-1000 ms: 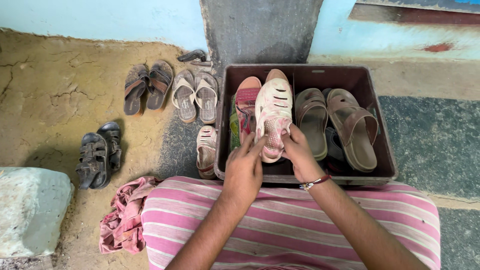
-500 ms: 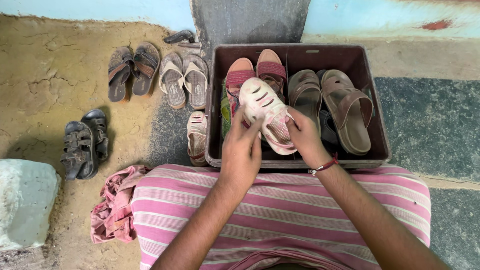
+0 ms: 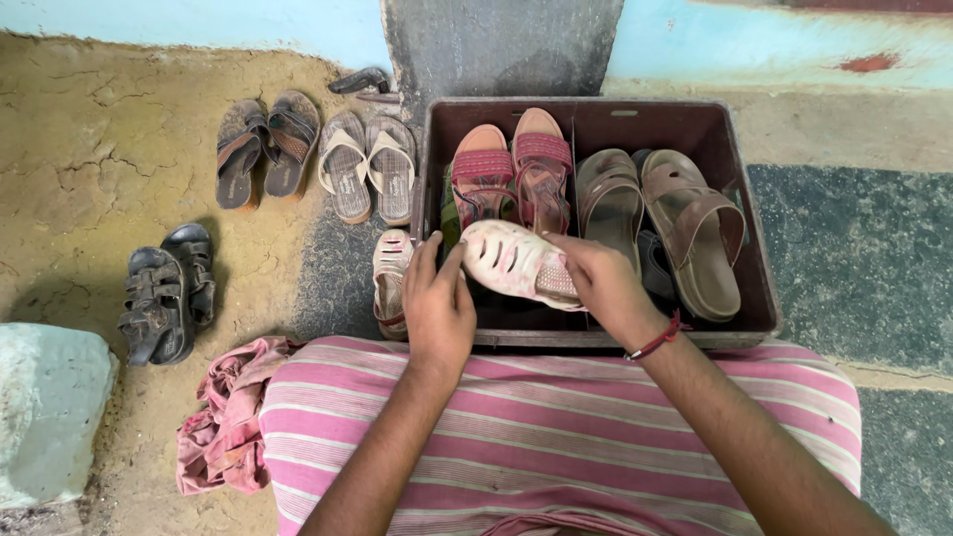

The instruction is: The person removes various shoes and sandals from the floor and places them into a brown plastic crate. They handle each pair one at a time, arranging them neatly inside the container.

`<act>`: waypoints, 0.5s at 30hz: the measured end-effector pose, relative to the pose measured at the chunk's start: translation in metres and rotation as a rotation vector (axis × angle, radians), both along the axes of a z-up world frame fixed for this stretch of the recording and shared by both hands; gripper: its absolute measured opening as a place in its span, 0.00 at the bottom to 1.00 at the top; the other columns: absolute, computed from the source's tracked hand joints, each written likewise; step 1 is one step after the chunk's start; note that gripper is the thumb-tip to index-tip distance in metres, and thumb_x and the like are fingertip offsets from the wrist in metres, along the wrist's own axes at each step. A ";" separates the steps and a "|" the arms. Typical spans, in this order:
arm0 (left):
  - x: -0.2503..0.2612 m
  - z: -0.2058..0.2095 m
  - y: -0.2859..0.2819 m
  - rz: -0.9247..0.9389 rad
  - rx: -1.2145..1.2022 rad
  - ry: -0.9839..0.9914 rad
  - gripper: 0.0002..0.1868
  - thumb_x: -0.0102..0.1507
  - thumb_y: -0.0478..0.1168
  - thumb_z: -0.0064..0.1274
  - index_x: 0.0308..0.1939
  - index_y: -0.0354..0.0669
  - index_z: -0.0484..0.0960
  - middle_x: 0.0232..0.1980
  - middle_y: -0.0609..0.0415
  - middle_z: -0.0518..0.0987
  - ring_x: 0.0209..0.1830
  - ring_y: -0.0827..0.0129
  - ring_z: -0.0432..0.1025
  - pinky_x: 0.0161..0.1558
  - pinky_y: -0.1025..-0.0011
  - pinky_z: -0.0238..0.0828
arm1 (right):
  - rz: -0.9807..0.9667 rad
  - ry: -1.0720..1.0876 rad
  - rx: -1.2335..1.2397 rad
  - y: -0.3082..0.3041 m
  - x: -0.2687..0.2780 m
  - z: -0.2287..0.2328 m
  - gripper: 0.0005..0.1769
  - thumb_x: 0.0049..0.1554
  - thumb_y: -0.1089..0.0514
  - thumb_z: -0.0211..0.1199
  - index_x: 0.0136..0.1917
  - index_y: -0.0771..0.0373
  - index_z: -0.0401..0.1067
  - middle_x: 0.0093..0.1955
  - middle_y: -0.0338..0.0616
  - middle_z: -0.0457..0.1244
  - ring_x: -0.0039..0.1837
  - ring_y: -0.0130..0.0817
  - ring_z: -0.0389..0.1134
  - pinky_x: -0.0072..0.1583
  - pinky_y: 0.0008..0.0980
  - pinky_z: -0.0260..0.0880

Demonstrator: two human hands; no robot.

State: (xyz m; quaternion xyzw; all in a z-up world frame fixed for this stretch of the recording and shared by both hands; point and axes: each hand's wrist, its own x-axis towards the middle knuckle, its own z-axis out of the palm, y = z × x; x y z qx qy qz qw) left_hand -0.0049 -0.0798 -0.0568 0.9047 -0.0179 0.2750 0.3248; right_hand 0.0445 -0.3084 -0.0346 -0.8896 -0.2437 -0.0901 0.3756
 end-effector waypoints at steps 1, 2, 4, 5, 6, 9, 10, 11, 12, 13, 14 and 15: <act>0.001 -0.001 0.001 -0.007 -0.047 0.034 0.23 0.63 0.28 0.50 0.63 0.39 0.78 0.69 0.39 0.72 0.70 0.43 0.66 0.70 0.52 0.61 | 0.023 -0.031 -0.036 0.003 0.000 0.002 0.20 0.58 0.69 0.57 0.64 0.67 0.74 0.59 0.58 0.69 0.60 0.55 0.71 0.60 0.43 0.70; 0.002 -0.001 0.003 -0.015 -0.094 0.067 0.23 0.64 0.28 0.49 0.65 0.39 0.77 0.69 0.40 0.73 0.70 0.44 0.68 0.70 0.53 0.62 | 0.047 -0.062 -0.073 0.006 -0.001 0.003 0.21 0.57 0.70 0.58 0.64 0.66 0.74 0.60 0.57 0.69 0.61 0.55 0.70 0.63 0.45 0.68; 0.001 -0.002 0.005 -0.036 -0.142 0.137 0.25 0.65 0.27 0.48 0.67 0.39 0.75 0.69 0.40 0.72 0.69 0.45 0.69 0.69 0.55 0.63 | 0.078 -0.131 -0.158 0.015 -0.003 0.003 0.24 0.56 0.70 0.58 0.66 0.65 0.72 0.62 0.55 0.68 0.65 0.53 0.67 0.68 0.48 0.63; 0.001 -0.003 0.005 -0.050 -0.143 0.170 0.27 0.64 0.27 0.47 0.68 0.40 0.74 0.70 0.39 0.71 0.69 0.44 0.69 0.69 0.56 0.64 | 0.085 -0.173 -0.207 0.019 -0.005 0.002 0.25 0.56 0.70 0.58 0.67 0.65 0.71 0.63 0.54 0.67 0.67 0.51 0.66 0.70 0.49 0.60; 0.001 -0.003 0.006 -0.064 -0.144 0.202 0.28 0.63 0.26 0.46 0.69 0.40 0.73 0.71 0.38 0.70 0.68 0.44 0.69 0.68 0.56 0.64 | 0.092 -0.215 -0.256 0.022 -0.007 0.000 0.27 0.56 0.70 0.58 0.69 0.64 0.70 0.65 0.53 0.67 0.69 0.49 0.65 0.73 0.50 0.58; -0.002 -0.008 0.008 -0.033 -0.057 0.291 0.31 0.60 0.29 0.51 0.69 0.41 0.71 0.71 0.33 0.67 0.67 0.42 0.66 0.66 0.54 0.62 | 0.104 -0.236 -0.331 0.032 -0.012 -0.007 0.34 0.51 0.71 0.58 0.72 0.62 0.67 0.68 0.50 0.65 0.72 0.46 0.63 0.76 0.51 0.53; -0.002 -0.010 0.010 -0.047 -0.006 0.290 0.31 0.60 0.30 0.52 0.69 0.40 0.71 0.69 0.33 0.68 0.67 0.43 0.66 0.67 0.52 0.59 | 0.133 -0.252 -0.350 0.033 -0.013 -0.010 0.34 0.50 0.70 0.59 0.71 0.63 0.66 0.69 0.49 0.65 0.71 0.47 0.63 0.75 0.52 0.53; -0.003 -0.013 0.012 -0.061 0.044 0.289 0.31 0.60 0.30 0.53 0.69 0.40 0.71 0.68 0.34 0.69 0.68 0.44 0.65 0.68 0.49 0.56 | 0.162 -0.266 -0.369 0.034 -0.015 -0.013 0.35 0.49 0.69 0.60 0.71 0.63 0.66 0.69 0.49 0.65 0.71 0.48 0.63 0.75 0.53 0.53; -0.005 -0.016 0.014 -0.075 0.094 0.289 0.31 0.59 0.31 0.54 0.69 0.39 0.71 0.67 0.34 0.70 0.69 0.45 0.65 0.69 0.47 0.54 | 0.192 -0.280 -0.387 0.034 -0.016 -0.017 0.35 0.48 0.68 0.61 0.70 0.63 0.66 0.69 0.49 0.65 0.71 0.48 0.62 0.74 0.53 0.52; -0.005 -0.018 0.014 -0.077 0.132 0.313 0.30 0.59 0.31 0.54 0.68 0.42 0.72 0.67 0.37 0.71 0.69 0.47 0.65 0.70 0.45 0.52 | 0.215 -0.246 -0.384 0.035 -0.017 -0.021 0.35 0.47 0.67 0.62 0.70 0.64 0.66 0.68 0.49 0.65 0.71 0.49 0.62 0.74 0.54 0.52; -0.006 -0.021 0.014 -0.078 0.171 0.338 0.30 0.59 0.30 0.54 0.66 0.44 0.74 0.67 0.40 0.72 0.70 0.49 0.65 0.71 0.43 0.50 | 0.238 -0.211 -0.381 0.035 -0.016 -0.024 0.35 0.46 0.66 0.62 0.69 0.64 0.66 0.67 0.50 0.65 0.71 0.49 0.62 0.75 0.54 0.51; -0.006 -0.024 0.014 -0.080 0.210 0.359 0.29 0.59 0.30 0.54 0.65 0.46 0.75 0.67 0.43 0.73 0.70 0.51 0.66 0.71 0.41 0.48 | 0.260 -0.178 -0.377 0.035 -0.015 -0.028 0.36 0.45 0.64 0.63 0.68 0.65 0.66 0.67 0.50 0.64 0.71 0.49 0.61 0.75 0.54 0.50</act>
